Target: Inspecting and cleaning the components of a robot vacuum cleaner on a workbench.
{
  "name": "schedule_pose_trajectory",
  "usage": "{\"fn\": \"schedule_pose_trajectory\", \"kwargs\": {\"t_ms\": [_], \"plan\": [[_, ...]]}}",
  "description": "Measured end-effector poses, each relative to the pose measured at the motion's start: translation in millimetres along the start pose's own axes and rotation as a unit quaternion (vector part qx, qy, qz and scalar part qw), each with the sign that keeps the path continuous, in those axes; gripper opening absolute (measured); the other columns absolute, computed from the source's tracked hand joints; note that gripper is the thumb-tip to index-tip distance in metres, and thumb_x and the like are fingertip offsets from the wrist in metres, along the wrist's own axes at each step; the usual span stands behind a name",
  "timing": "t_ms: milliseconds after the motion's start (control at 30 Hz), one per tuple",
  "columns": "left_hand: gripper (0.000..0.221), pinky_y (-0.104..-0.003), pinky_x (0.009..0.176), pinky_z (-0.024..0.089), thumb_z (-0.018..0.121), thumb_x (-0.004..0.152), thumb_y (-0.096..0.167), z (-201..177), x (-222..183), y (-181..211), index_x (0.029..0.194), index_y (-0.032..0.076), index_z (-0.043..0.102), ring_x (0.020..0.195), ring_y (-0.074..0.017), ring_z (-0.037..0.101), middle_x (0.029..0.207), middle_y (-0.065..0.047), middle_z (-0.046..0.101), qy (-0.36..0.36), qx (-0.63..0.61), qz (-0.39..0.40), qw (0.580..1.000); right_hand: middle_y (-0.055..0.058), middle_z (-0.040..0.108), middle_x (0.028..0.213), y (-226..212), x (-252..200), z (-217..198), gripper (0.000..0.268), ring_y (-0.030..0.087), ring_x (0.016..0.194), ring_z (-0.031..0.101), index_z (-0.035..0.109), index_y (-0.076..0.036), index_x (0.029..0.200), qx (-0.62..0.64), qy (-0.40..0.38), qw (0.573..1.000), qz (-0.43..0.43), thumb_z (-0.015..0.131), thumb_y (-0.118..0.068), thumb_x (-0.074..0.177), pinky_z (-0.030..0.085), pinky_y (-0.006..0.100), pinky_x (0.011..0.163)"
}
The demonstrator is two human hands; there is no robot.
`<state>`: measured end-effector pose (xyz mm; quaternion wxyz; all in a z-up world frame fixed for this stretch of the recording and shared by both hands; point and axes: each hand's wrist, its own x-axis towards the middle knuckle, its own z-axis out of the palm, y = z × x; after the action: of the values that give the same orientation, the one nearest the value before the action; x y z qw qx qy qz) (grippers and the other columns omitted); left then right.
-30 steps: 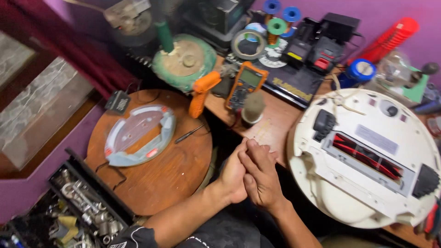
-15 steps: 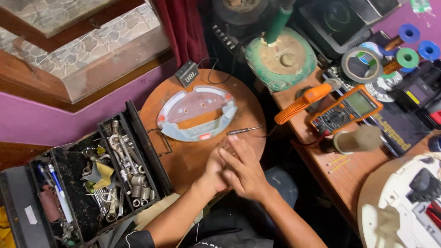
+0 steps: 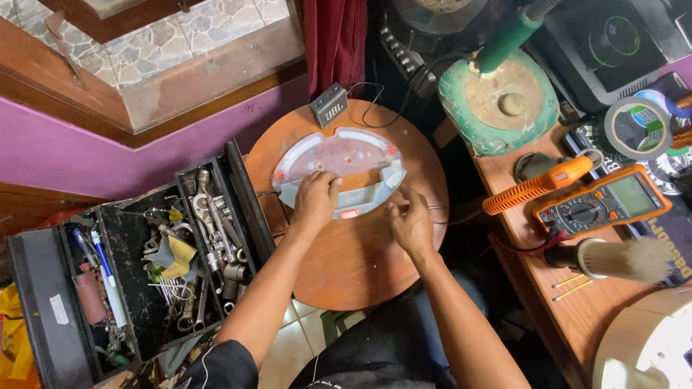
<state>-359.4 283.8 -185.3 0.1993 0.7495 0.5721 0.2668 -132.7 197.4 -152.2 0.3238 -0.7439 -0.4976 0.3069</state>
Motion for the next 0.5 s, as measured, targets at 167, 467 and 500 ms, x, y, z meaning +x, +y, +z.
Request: {"fn": "schedule_pose_trajectory", "kwargs": {"t_ms": [167, 467, 500], "plan": [[0.06, -0.056, 0.094, 0.053, 0.065, 0.078, 0.005, -2.7, 15.1, -9.1, 0.135, 0.024, 0.061, 0.117, -0.0376, 0.06, 0.127, -0.005, 0.061, -0.087, 0.046, 0.032, 0.995, 0.023, 0.062, 0.125, -6.1, 21.8, 17.6, 0.075, 0.044, 0.104, 0.071, 0.044, -0.011, 0.145, 0.012, 0.01, 0.996, 0.086, 0.08, -0.033, 0.083, 0.058, 0.054, 0.09], [0.065, -0.058, 0.105, 0.044, 0.069, 0.085, 0.047, -41.1, 16.0, 49.9, 0.136, 0.009, 0.06, 0.125, -0.045, 0.058, 0.13, -0.02, 0.063, -0.287, 0.042, 0.026, 0.957, 0.036, 0.049, 0.142, -43.9, 21.4, 22.5, 0.103, 0.05, 0.135, 0.051, 0.018, -0.011, 0.158, 0.04, -0.038, 0.987, 0.149, 0.081, -0.038, 0.082, 0.041, 0.056, 0.117], [0.065, -0.058, 0.105, 0.044, 0.069, 0.085, 0.047, -44.0, 13.4, 51.2, 0.136, 0.009, 0.06, 0.125, -0.045, 0.058, 0.13, -0.02, 0.063, -0.287, 0.043, 0.026, 0.957, 0.036, 0.049, 0.142, -47.0, 21.2, 23.2, 0.103, 0.05, 0.135, 0.051, 0.018, -0.011, 0.158, 0.041, -0.038, 0.987, 0.149, 0.081, -0.038, 0.082, 0.041, 0.056, 0.117]]}}
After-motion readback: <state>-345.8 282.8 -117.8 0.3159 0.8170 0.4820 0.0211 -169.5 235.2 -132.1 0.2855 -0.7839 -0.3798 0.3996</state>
